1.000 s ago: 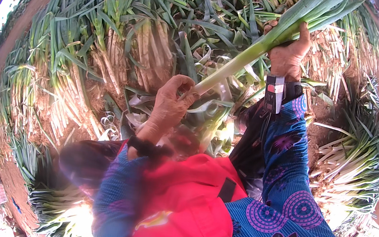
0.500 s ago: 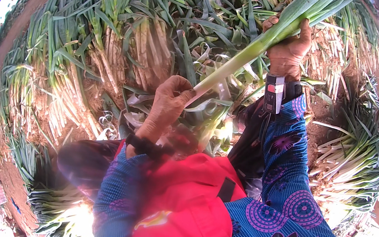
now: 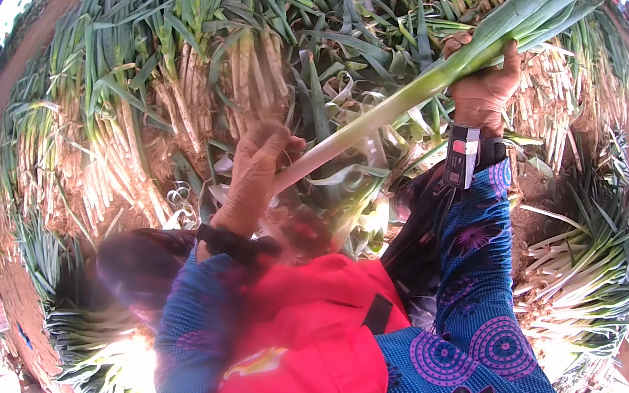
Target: The person strips outer layers from leeks by hand and places the cleaned leeks onto a pile.
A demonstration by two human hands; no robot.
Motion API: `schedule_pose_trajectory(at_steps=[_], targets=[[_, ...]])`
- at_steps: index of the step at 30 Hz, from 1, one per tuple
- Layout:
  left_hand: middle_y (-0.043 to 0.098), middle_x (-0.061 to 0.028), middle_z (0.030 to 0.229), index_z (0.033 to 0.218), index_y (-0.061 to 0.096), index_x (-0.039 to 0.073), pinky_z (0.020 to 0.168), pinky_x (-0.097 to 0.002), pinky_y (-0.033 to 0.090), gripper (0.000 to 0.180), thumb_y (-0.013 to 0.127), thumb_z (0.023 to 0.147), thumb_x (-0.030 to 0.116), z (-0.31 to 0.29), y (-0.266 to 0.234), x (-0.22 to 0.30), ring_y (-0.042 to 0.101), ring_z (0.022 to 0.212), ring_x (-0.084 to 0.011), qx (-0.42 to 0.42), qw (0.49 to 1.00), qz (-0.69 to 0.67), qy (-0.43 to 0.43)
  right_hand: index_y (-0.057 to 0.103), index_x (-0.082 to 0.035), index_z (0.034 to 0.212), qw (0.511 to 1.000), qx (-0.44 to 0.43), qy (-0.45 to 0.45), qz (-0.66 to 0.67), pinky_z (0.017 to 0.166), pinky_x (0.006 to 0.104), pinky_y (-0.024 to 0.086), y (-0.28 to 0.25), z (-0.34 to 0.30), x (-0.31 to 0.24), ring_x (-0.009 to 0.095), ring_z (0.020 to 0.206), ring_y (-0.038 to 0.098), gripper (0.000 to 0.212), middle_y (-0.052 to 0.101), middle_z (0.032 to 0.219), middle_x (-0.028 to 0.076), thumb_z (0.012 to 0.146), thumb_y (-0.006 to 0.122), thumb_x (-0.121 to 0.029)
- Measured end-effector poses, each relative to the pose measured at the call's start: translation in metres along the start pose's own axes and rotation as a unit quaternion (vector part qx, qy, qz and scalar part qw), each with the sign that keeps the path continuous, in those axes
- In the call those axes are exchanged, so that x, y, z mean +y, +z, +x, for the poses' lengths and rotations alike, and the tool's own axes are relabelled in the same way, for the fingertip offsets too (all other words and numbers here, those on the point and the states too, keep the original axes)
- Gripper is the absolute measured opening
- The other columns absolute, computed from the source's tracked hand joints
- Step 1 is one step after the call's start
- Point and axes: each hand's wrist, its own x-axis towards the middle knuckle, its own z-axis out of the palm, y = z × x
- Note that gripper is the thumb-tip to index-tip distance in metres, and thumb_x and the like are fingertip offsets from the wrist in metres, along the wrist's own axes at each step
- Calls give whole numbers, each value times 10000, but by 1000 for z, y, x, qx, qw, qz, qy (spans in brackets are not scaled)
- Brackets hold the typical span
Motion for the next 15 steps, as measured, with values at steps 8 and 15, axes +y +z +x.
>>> schedule_pose_trajectory(at_steps=[8,15], targets=[[542,-2,675,932,552,79,502,-203,393,110,618,911,165,3,-41,13,510,571,-85,51,998,-34,13,492,-8,1083,1000,-12,-16,16,691,408,429,-2,-1,-6,272,758,482,475,480,867,139,843,549,-413],[571,-31,728,845,588,22,599,-249,423,82,623,852,97,3,-121,40,519,665,-102,91,867,453,186,493,-4,1106,999,-12,-34,-14,708,409,444,-3,1,-13,284,784,499,509,513,888,144,846,538,-439]])
